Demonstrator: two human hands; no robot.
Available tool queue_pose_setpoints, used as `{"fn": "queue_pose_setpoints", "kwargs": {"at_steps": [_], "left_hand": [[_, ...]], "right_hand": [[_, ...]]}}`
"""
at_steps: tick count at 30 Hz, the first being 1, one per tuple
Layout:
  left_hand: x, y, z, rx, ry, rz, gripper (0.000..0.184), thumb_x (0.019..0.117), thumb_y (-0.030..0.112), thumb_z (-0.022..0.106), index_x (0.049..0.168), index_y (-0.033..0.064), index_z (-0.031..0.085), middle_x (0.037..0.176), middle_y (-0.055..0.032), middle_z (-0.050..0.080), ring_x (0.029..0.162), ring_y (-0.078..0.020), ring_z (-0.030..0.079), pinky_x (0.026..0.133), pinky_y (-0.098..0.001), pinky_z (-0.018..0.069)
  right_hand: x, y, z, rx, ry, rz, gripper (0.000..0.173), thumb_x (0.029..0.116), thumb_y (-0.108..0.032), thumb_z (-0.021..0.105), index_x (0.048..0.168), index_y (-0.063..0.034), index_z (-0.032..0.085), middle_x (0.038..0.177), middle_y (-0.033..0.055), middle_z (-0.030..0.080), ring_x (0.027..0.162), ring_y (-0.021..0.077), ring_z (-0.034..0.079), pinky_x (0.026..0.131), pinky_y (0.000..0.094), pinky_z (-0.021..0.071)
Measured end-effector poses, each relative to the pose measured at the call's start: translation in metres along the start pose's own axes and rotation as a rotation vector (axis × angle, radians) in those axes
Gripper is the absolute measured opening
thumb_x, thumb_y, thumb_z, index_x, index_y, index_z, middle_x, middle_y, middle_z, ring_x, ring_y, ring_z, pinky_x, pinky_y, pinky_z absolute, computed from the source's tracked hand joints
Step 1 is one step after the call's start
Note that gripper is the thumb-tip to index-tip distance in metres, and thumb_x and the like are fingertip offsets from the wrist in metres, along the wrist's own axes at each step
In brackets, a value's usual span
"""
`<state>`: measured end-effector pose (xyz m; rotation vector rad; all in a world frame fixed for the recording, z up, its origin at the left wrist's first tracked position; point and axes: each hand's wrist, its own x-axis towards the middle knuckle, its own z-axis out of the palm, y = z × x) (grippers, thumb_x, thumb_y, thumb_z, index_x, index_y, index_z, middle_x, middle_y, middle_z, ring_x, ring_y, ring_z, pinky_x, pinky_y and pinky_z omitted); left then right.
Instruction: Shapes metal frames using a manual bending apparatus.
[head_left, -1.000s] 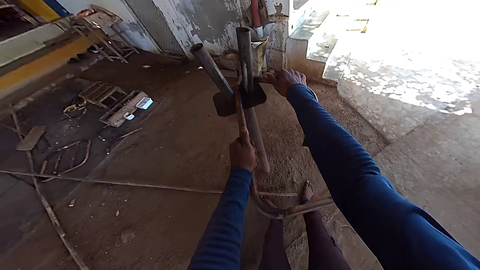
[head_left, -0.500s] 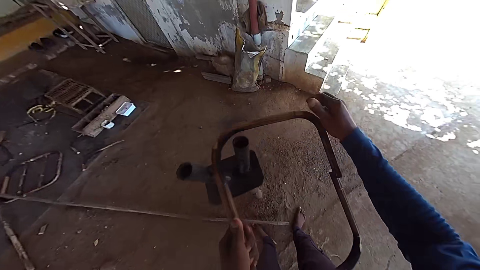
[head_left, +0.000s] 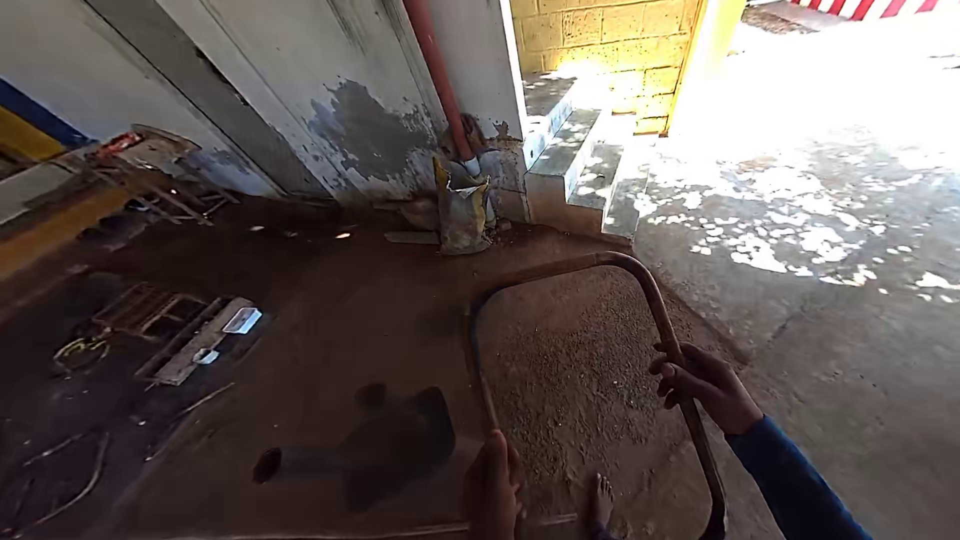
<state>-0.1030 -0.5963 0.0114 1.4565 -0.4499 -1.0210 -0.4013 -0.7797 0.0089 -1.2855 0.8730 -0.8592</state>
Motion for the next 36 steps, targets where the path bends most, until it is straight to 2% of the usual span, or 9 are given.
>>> {"fn": "queue_pose_setpoints", "kwargs": {"at_steps": [8,12,15,17,19,24,28,31,36], "left_hand": [[-0.001,-0.019,0.019,0.015,-0.020,-0.025,0.060,0.1093,0.055,0.031,0.082,0.0068,0.054,0.048,0.0012,0.033,0.032,-0.0105,0.031,0.029,-0.0270,0.0344],[-0.011,-0.031,0.022,-0.059,-0.032,0.196,0.073,0.1061,0.063,0.025,0.097,0.0014,0.062,0.051,0.0003,0.045,0.035,-0.0096,0.042,0.032,-0.0253,0.0420],[0.002,-0.005,0.027,-0.071,0.006,0.650,0.072,0.0988,0.075,0.032,0.098,0.0117,0.067,0.085,0.0019,0.071,0.080,-0.0117,0.068,0.076,-0.0312,0.0586],[0.001,0.014,0.020,-0.165,-0.071,0.591,0.067,0.1034,0.063,0.036,0.136,0.0080,0.054,0.137,-0.0059,0.063,0.127,-0.0213,0.059,0.106,-0.0424,0.0502],[-0.010,0.021,0.008,-0.381,-0.214,0.323,0.059,0.1056,0.053,0.037,0.153,0.0182,0.043,0.157,-0.0021,0.047,0.140,-0.0243,0.048,0.108,-0.0529,0.0460],[-0.062,-0.062,-0.052,-0.279,-0.485,0.053,0.095,0.0862,0.013,0.071,0.161,0.0132,0.013,0.140,-0.0329,0.055,0.115,-0.0530,0.064,0.089,-0.0630,0.0595],[-0.107,-0.134,-0.055,0.217,-0.191,0.082,0.041,0.0978,0.016,0.070,0.129,-0.0058,0.054,0.084,-0.0187,0.074,0.065,-0.0303,0.074,0.058,-0.0422,0.0649],[-0.123,-0.164,-0.040,0.439,0.050,0.030,0.047,0.1014,0.045,0.063,0.082,0.0029,0.064,0.056,-0.0044,0.049,0.043,-0.0169,0.046,0.043,-0.0352,0.0444],[-0.150,-0.154,-0.015,0.353,0.060,-0.106,0.050,0.1014,0.051,0.061,0.077,0.0063,0.060,0.053,-0.0025,0.043,0.037,-0.0143,0.037,0.035,-0.0304,0.0357]], "right_hand": [[-0.028,0.016,-0.028,0.230,0.081,0.091,0.079,0.0983,-0.071,0.045,0.142,-0.0053,0.054,0.115,0.0240,0.071,0.095,0.0362,0.074,0.084,0.0501,0.0625],[-0.036,0.003,-0.010,0.246,0.315,0.147,0.085,0.1030,-0.071,0.022,0.116,0.0002,0.067,0.095,0.0158,0.072,0.079,0.0240,0.071,0.073,0.0394,0.0605],[-0.037,-0.030,0.015,0.361,0.523,-0.269,0.073,0.1036,-0.069,0.023,0.103,-0.0133,0.070,0.093,0.0016,0.074,0.085,0.0111,0.070,0.074,0.0299,0.0585],[-0.051,-0.044,0.023,0.345,0.489,-0.337,0.060,0.1047,-0.062,0.029,0.129,-0.0175,0.060,0.122,0.0003,0.068,0.115,0.0152,0.063,0.098,0.0430,0.0534],[-0.065,-0.049,0.023,0.315,0.378,-0.088,0.088,0.0973,-0.080,0.018,0.153,-0.0175,0.044,0.148,0.0060,0.056,0.133,0.0241,0.054,0.105,0.0540,0.0470],[-0.121,0.047,0.006,0.372,0.446,0.358,0.101,0.0894,-0.087,0.036,0.148,-0.0065,0.047,0.147,0.0193,0.053,0.129,0.0369,0.057,0.097,0.0608,0.0516],[-0.178,0.074,-0.012,0.445,0.426,0.305,0.069,0.1052,-0.058,0.045,0.141,0.0007,0.051,0.117,0.0240,0.070,0.102,0.0349,0.072,0.087,0.0490,0.0603],[-0.200,0.078,-0.020,0.179,0.280,0.160,0.037,0.1022,-0.019,0.065,0.135,-0.0005,0.060,0.106,0.0193,0.074,0.094,0.0310,0.074,0.087,0.0452,0.0618],[-0.213,0.053,-0.066,-0.330,0.301,-0.065,0.071,0.0808,-0.031,0.089,0.142,-0.0125,0.056,0.135,0.0064,0.064,0.118,0.0216,0.066,0.096,0.0441,0.0591]]}}
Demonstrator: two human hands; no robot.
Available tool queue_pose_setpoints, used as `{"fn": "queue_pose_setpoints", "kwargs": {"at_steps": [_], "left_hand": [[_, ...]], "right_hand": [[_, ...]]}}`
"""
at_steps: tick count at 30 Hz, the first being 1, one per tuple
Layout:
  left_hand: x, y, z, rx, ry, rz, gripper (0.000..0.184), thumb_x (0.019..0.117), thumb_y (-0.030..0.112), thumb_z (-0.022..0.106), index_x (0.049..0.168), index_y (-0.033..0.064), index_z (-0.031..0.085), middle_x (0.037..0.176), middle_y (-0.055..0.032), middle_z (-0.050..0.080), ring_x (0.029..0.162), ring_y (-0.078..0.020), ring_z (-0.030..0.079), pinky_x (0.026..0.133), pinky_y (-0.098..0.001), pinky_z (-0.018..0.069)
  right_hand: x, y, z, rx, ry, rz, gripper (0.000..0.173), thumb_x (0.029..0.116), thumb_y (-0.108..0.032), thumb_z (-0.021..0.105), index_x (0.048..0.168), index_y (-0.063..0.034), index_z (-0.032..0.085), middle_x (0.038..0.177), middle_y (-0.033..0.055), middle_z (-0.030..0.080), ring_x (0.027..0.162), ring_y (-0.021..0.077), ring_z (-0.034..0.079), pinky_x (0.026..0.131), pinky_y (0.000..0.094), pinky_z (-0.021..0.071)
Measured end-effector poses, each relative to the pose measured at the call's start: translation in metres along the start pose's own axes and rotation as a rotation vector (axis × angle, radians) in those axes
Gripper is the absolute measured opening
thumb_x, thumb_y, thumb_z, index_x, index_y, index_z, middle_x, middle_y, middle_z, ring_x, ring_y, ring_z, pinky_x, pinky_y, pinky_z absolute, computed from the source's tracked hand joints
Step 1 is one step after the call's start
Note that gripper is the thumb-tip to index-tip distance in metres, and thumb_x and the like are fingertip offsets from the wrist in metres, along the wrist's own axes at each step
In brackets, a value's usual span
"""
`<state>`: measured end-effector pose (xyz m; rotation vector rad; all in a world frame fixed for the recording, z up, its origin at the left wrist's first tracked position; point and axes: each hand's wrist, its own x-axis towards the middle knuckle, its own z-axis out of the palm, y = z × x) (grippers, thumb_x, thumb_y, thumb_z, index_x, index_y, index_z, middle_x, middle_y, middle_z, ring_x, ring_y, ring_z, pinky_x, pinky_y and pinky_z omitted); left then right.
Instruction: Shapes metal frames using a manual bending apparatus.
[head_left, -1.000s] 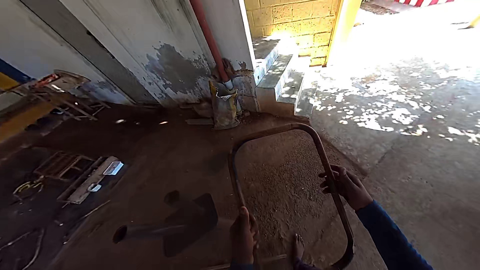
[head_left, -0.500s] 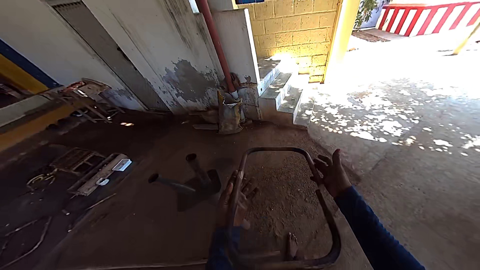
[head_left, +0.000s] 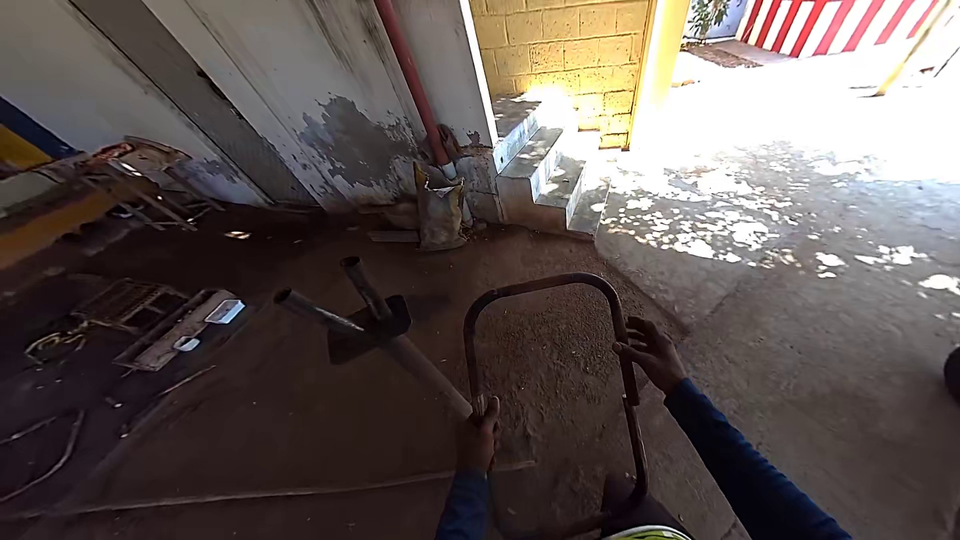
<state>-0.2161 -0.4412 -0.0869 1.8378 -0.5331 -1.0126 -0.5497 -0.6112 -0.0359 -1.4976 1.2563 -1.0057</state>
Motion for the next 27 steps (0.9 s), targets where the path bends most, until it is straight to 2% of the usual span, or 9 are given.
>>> {"fn": "queue_pose_setpoints", "kwargs": {"at_steps": [5,7,8,10,13,15,20,24,27], "left_hand": [[-0.015,0.074,-0.004,0.409,-0.122,0.134,0.048,0.1002,0.049,0.063,0.088,0.0029,0.068,0.060,-0.0054,0.052,0.047,-0.0156,0.045,0.047,-0.0337,0.0429],[-0.031,0.121,0.012,0.587,-0.210,0.165,0.052,0.0989,0.053,0.063,0.087,0.0024,0.068,0.063,-0.0071,0.053,0.052,-0.0181,0.047,0.053,-0.0379,0.0443],[-0.035,0.139,0.021,0.654,-0.232,0.216,0.053,0.0981,0.054,0.064,0.089,0.0020,0.068,0.065,-0.0096,0.055,0.055,-0.0216,0.050,0.055,-0.0429,0.0464],[-0.050,0.166,0.043,0.786,-0.135,0.350,0.052,0.0929,0.053,0.072,0.107,0.0031,0.070,0.082,-0.0180,0.066,0.073,-0.0334,0.064,0.070,-0.0586,0.0538],[-0.100,0.183,0.093,0.947,0.252,0.751,0.080,0.0839,0.058,0.079,0.139,0.0048,0.057,0.126,-0.0203,0.063,0.117,-0.0402,0.061,0.102,-0.0603,0.0481],[-0.133,0.160,0.141,0.863,0.207,0.945,0.086,0.0849,0.065,0.072,0.143,0.0052,0.054,0.138,-0.0186,0.059,0.129,-0.0372,0.055,0.113,-0.0553,0.0424],[-0.157,0.047,0.251,1.097,-0.600,0.133,0.103,0.0734,0.084,0.067,0.144,0.0111,0.054,0.130,-0.0167,0.066,0.121,-0.0348,0.062,0.103,-0.0608,0.0482],[-0.159,0.011,0.279,1.233,-0.628,0.006,0.066,0.0914,0.066,0.060,0.121,0.0074,0.068,0.121,-0.0179,0.069,0.117,-0.0353,0.066,0.096,-0.0602,0.0515],[-0.159,-0.022,0.286,1.227,-0.660,0.030,0.054,0.0983,0.056,0.056,0.120,0.0077,0.069,0.122,-0.0175,0.069,0.116,-0.0341,0.067,0.096,-0.0594,0.0524]], "right_hand": [[0.035,-0.073,-0.077,-0.545,-0.056,-0.249,0.098,0.0750,-0.050,0.090,0.153,-0.0146,0.043,0.142,0.0122,0.059,0.128,0.0331,0.058,0.103,0.0601,0.0491],[0.043,-0.076,-0.093,-0.590,-0.234,-0.155,0.077,0.0796,-0.052,0.086,0.140,-0.0139,0.057,0.117,0.0096,0.071,0.104,0.0309,0.069,0.089,0.0618,0.0550],[0.043,-0.064,-0.099,-0.531,-0.265,-0.080,0.055,0.0835,-0.051,0.083,0.120,-0.0109,0.070,0.095,0.0093,0.074,0.083,0.0277,0.071,0.077,0.0572,0.0581],[0.032,-0.026,-0.115,-0.299,-0.194,0.084,0.051,0.0891,-0.056,0.075,0.095,-0.0057,0.071,0.064,0.0071,0.060,0.049,0.0201,0.055,0.049,0.0422,0.0502],[0.014,0.016,-0.138,-0.040,-0.036,0.254,0.052,0.0851,-0.058,0.078,0.093,-0.0076,0.068,0.058,0.0029,0.050,0.041,0.0141,0.042,0.040,0.0346,0.0419],[0.002,0.041,-0.149,0.091,0.017,0.321,0.047,0.0862,-0.054,0.079,0.094,-0.0088,0.068,0.056,0.0006,0.049,0.039,0.0116,0.042,0.037,0.0315,0.0421],[-0.002,0.077,-0.170,0.255,0.061,0.404,0.044,0.0885,-0.052,0.078,0.091,-0.0099,0.065,0.054,0.0005,0.046,0.037,0.0114,0.039,0.035,0.0300,0.0399],[-0.004,0.110,-0.170,0.221,0.060,0.488,0.045,0.0896,-0.052,0.077,0.089,-0.0086,0.065,0.054,0.0011,0.045,0.038,0.0119,0.038,0.037,0.0300,0.0388],[-0.006,0.141,-0.164,0.150,0.004,0.512,0.049,0.0904,-0.053,0.075,0.091,-0.0050,0.067,0.057,0.0049,0.053,0.041,0.0157,0.048,0.042,0.0332,0.0470]]}}
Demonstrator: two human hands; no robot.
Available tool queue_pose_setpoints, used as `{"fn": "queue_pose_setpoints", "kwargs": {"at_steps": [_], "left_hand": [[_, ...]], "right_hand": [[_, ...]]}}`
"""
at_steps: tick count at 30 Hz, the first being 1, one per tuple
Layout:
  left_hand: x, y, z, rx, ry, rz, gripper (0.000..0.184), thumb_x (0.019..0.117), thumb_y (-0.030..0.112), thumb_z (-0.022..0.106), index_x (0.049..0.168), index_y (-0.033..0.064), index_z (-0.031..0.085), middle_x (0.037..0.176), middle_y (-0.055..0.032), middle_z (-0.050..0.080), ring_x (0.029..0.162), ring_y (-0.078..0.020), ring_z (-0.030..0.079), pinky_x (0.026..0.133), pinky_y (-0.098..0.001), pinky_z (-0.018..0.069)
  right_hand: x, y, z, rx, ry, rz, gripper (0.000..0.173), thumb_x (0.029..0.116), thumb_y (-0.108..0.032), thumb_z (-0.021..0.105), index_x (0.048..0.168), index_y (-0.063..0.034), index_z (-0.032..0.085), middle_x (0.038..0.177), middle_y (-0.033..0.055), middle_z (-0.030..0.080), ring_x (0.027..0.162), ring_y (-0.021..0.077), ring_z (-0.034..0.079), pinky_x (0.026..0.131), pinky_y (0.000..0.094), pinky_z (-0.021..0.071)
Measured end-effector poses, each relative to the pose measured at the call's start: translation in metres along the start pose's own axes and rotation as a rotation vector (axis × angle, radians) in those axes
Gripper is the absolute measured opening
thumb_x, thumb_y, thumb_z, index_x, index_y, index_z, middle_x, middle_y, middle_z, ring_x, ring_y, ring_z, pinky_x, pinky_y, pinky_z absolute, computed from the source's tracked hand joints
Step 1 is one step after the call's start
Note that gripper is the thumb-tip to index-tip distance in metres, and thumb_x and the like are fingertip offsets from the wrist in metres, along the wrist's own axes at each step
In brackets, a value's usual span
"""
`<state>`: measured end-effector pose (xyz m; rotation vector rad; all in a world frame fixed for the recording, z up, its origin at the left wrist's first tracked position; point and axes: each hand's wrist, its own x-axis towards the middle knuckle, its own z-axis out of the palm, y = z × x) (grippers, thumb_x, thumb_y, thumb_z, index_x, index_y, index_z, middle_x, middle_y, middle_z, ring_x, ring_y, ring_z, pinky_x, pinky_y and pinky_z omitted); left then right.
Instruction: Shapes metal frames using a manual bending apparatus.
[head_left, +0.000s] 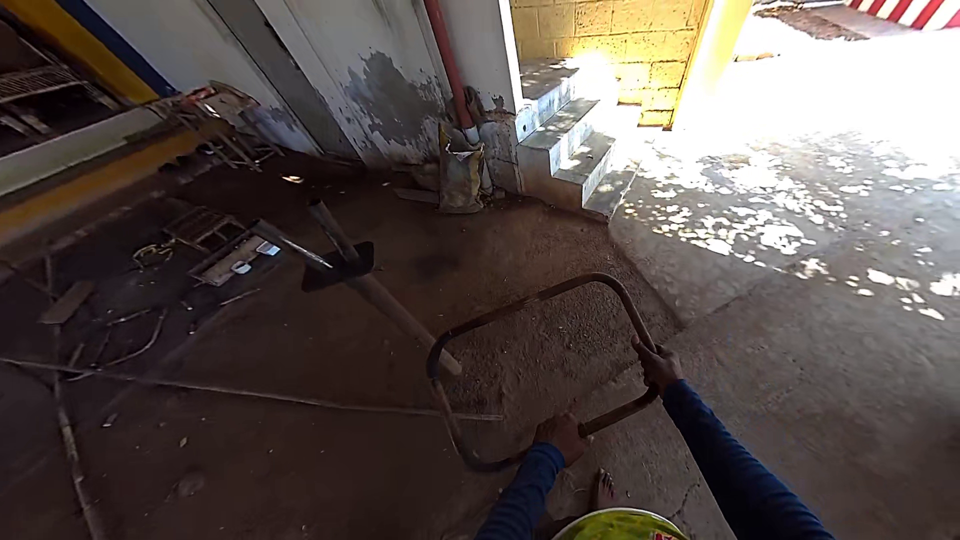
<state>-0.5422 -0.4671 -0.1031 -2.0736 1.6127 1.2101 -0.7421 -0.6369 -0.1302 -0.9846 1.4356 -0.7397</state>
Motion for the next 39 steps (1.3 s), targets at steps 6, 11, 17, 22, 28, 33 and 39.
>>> {"fn": "queue_pose_setpoints", "kwargs": {"at_steps": [6,11,17,22,28,33,39], "left_hand": [[0.017,-0.053,0.060,-0.065,-0.086,-0.078,0.054,0.0972,0.053,0.058,0.124,0.0068,0.067,0.127,-0.0189,0.068,0.121,-0.0354,0.065,0.100,-0.0610,0.0509],[0.006,-0.114,0.093,-0.105,-0.124,-0.147,0.055,0.0978,0.052,0.057,0.126,0.0054,0.066,0.129,-0.0200,0.067,0.122,-0.0365,0.064,0.100,-0.0612,0.0505],[-0.021,-0.139,0.056,-0.086,-0.025,-0.169,0.043,0.0984,0.043,0.056,0.123,0.0100,0.069,0.122,-0.0163,0.071,0.116,-0.0338,0.068,0.096,-0.0576,0.0532],[-0.044,-0.166,-0.001,-0.188,0.145,-0.112,0.059,0.0975,0.065,0.051,0.122,0.0150,0.070,0.110,-0.0131,0.074,0.106,-0.0317,0.071,0.091,-0.0562,0.0552],[-0.076,-0.239,-0.043,-0.252,0.263,-0.188,0.049,0.1024,0.052,0.052,0.124,0.0124,0.069,0.106,-0.0162,0.075,0.102,-0.0354,0.073,0.087,-0.0576,0.0563],[-0.112,-0.280,-0.048,-0.341,0.382,-0.379,0.040,0.0992,0.037,0.056,0.123,0.0097,0.071,0.107,-0.0166,0.075,0.101,-0.0372,0.073,0.084,-0.0596,0.0562],[-0.126,-0.315,-0.028,-0.583,0.430,-0.640,0.042,0.1010,0.040,0.053,0.125,0.0099,0.069,0.112,-0.0189,0.074,0.105,-0.0414,0.071,0.088,-0.0651,0.0542]], "right_hand": [[0.004,0.049,-0.025,-0.109,-0.048,0.157,0.068,0.1019,-0.063,0.049,0.143,-0.0082,0.055,0.125,0.0187,0.068,0.108,0.0354,0.069,0.087,0.0562,0.0565],[-0.013,0.086,-0.041,-0.219,-0.034,0.266,0.069,0.1033,-0.064,0.045,0.135,-0.0039,0.059,0.117,0.0197,0.070,0.099,0.0351,0.072,0.080,0.0549,0.0587],[-0.022,0.044,0.056,-0.427,-0.295,0.021,0.059,0.0993,-0.054,0.062,0.137,-0.0089,0.060,0.121,0.0133,0.070,0.103,0.0275,0.071,0.086,0.0501,0.0600],[-0.028,-0.041,0.181,-0.513,-0.295,-0.344,0.053,0.0990,-0.059,0.058,0.094,-0.0078,0.073,0.071,0.0063,0.062,0.063,0.0209,0.058,0.063,0.0457,0.0505],[-0.052,-0.099,0.306,-0.371,-0.577,-0.253,0.054,0.0907,-0.053,0.074,0.115,-0.0058,0.064,0.081,0.0095,0.068,0.064,0.0221,0.069,0.063,0.0417,0.0623],[-0.069,-0.093,0.401,-0.316,-0.638,-0.273,0.044,0.0865,-0.044,0.081,0.105,-0.0063,0.067,0.073,0.0063,0.064,0.054,0.0193,0.061,0.053,0.0385,0.0572],[-0.072,-0.070,0.513,-0.341,-0.954,-0.244,0.049,0.0841,-0.045,0.081,0.108,-0.0037,0.067,0.073,0.0054,0.065,0.054,0.0184,0.062,0.053,0.0381,0.0573]]}}
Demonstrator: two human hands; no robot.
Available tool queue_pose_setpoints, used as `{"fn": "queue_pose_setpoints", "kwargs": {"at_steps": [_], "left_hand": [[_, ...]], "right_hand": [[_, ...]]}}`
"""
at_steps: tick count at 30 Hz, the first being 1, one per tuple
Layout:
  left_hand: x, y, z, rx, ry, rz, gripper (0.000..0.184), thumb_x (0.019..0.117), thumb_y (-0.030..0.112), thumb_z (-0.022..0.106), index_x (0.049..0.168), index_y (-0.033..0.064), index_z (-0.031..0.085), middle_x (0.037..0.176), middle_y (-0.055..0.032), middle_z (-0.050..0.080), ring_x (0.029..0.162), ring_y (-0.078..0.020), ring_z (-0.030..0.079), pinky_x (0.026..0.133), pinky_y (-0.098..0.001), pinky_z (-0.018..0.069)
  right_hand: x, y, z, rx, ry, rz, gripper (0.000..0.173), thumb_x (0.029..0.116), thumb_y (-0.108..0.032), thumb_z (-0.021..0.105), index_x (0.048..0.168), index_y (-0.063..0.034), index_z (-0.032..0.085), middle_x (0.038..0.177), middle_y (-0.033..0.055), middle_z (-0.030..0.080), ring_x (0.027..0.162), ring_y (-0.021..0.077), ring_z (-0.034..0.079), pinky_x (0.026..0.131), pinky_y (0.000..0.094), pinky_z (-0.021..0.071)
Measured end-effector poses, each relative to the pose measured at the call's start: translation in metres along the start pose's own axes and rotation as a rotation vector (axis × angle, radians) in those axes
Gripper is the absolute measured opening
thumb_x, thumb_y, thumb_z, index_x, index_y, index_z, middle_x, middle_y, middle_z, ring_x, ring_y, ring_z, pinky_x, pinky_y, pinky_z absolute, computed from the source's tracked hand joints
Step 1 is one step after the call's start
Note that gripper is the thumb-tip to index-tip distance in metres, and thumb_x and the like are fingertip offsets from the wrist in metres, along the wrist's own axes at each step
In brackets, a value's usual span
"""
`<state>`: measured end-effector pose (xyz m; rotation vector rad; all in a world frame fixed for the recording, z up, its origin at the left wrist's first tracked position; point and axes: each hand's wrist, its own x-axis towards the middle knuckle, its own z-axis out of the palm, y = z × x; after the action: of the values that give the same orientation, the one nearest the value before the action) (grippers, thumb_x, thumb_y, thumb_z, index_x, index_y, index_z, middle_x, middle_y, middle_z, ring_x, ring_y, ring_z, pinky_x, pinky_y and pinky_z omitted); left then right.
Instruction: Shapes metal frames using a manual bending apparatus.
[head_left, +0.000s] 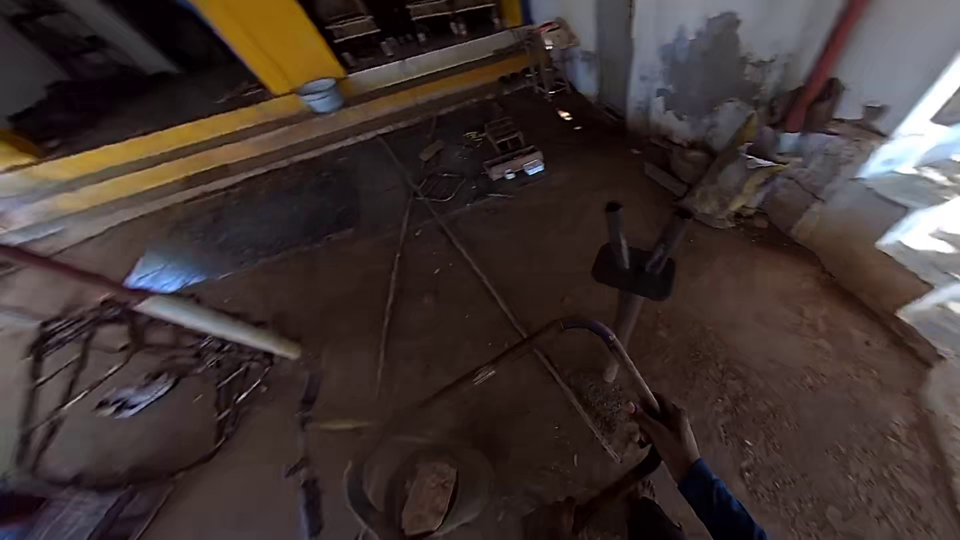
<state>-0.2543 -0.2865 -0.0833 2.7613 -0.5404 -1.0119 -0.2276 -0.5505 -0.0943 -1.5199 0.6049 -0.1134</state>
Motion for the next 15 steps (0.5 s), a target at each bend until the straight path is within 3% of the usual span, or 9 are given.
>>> {"fn": "queue_pose_setpoints", "kwargs": {"at_steps": [2,4,5,6,7,9,11,13,15], "left_hand": [[-0.013,-0.014,-0.012,-0.022,0.041,-0.128,0.046,0.1041,0.043,0.046,0.129,0.0111,0.067,0.115,-0.0181,0.074,0.105,-0.0412,0.071,0.088,-0.0651,0.0549],[-0.033,-0.019,-0.031,-0.072,0.071,-0.207,0.046,0.1058,0.040,0.041,0.126,0.0076,0.067,0.112,-0.0194,0.074,0.102,-0.0414,0.072,0.085,-0.0644,0.0557],[-0.044,-0.011,-0.055,-0.129,0.011,-0.282,0.046,0.1077,0.039,0.042,0.128,0.0060,0.067,0.119,-0.0201,0.073,0.109,-0.0411,0.070,0.091,-0.0629,0.0544],[-0.051,-0.001,-0.095,-0.277,-0.163,-0.409,0.047,0.1100,0.037,0.044,0.140,0.0046,0.060,0.137,-0.0212,0.064,0.129,-0.0409,0.059,0.109,-0.0605,0.0439],[-0.056,-0.007,-0.115,-0.422,-0.185,-0.483,0.048,0.1080,0.038,0.052,0.142,0.0036,0.058,0.144,-0.0206,0.058,0.136,-0.0383,0.054,0.116,-0.0562,0.0380],[-0.057,-0.067,-0.085,-0.611,0.157,-0.402,0.050,0.0985,0.042,0.066,0.130,0.0032,0.067,0.133,-0.0196,0.065,0.122,-0.0341,0.064,0.107,-0.0514,0.0488],[-0.036,-0.161,-0.036,-0.748,0.537,-0.350,0.048,0.0998,0.042,0.061,0.131,0.0045,0.066,0.130,-0.0167,0.065,0.115,-0.0281,0.067,0.102,-0.0477,0.0546],[-0.025,-0.241,-0.047,-0.773,0.780,-0.575,0.051,0.1043,0.043,0.052,0.137,0.0062,0.061,0.130,-0.0155,0.065,0.112,-0.0289,0.068,0.098,-0.0520,0.0558],[-0.019,-0.317,-0.079,-0.720,0.904,-0.808,0.061,0.1043,0.050,0.051,0.148,0.0059,0.051,0.133,-0.0183,0.064,0.116,-0.0341,0.067,0.100,-0.0573,0.0531]], "right_hand": [[0.021,0.000,0.040,0.074,-0.166,0.011,0.048,0.0856,-0.037,0.081,0.112,0.0006,0.066,0.079,0.0095,0.069,0.065,0.0229,0.068,0.063,0.0419,0.0611],[0.031,-0.007,0.087,0.154,-0.278,0.103,0.039,0.0921,-0.034,0.075,0.109,0.0001,0.064,0.067,0.0069,0.060,0.054,0.0211,0.060,0.054,0.0416,0.0584],[0.033,-0.015,0.110,0.179,-0.322,0.168,0.034,0.0953,-0.032,0.072,0.108,-0.0021,0.063,0.062,0.0040,0.053,0.049,0.0186,0.054,0.049,0.0401,0.0554],[0.033,-0.023,0.134,0.189,-0.355,0.230,0.030,0.0966,-0.030,0.072,0.109,-0.0042,0.063,0.060,0.0017,0.048,0.045,0.0161,0.048,0.045,0.0378,0.0513],[0.033,-0.030,0.158,0.183,-0.397,0.277,0.027,0.0967,-0.029,0.072,0.108,-0.0062,0.064,0.058,0.0001,0.045,0.043,0.0142,0.045,0.042,0.0357,0.0485],[0.030,-0.041,0.206,0.140,-0.498,0.321,0.026,0.0948,-0.029,0.074,0.107,-0.0084,0.065,0.057,-0.0005,0.045,0.040,0.0126,0.042,0.038,0.0329,0.0452],[0.029,-0.043,0.253,0.086,-0.566,0.332,0.029,0.0922,-0.031,0.078,0.106,-0.0091,0.065,0.059,0.0002,0.045,0.041,0.0134,0.041,0.039,0.0330,0.0438],[0.028,-0.040,0.301,0.040,-0.584,0.323,0.030,0.0890,-0.032,0.081,0.101,-0.0092,0.066,0.059,0.0005,0.045,0.040,0.0134,0.040,0.037,0.0327,0.0426],[0.028,-0.037,0.350,0.015,-0.586,0.332,0.031,0.0880,-0.033,0.082,0.100,-0.0092,0.067,0.059,0.0002,0.045,0.041,0.0132,0.040,0.037,0.0324,0.0413]]}}
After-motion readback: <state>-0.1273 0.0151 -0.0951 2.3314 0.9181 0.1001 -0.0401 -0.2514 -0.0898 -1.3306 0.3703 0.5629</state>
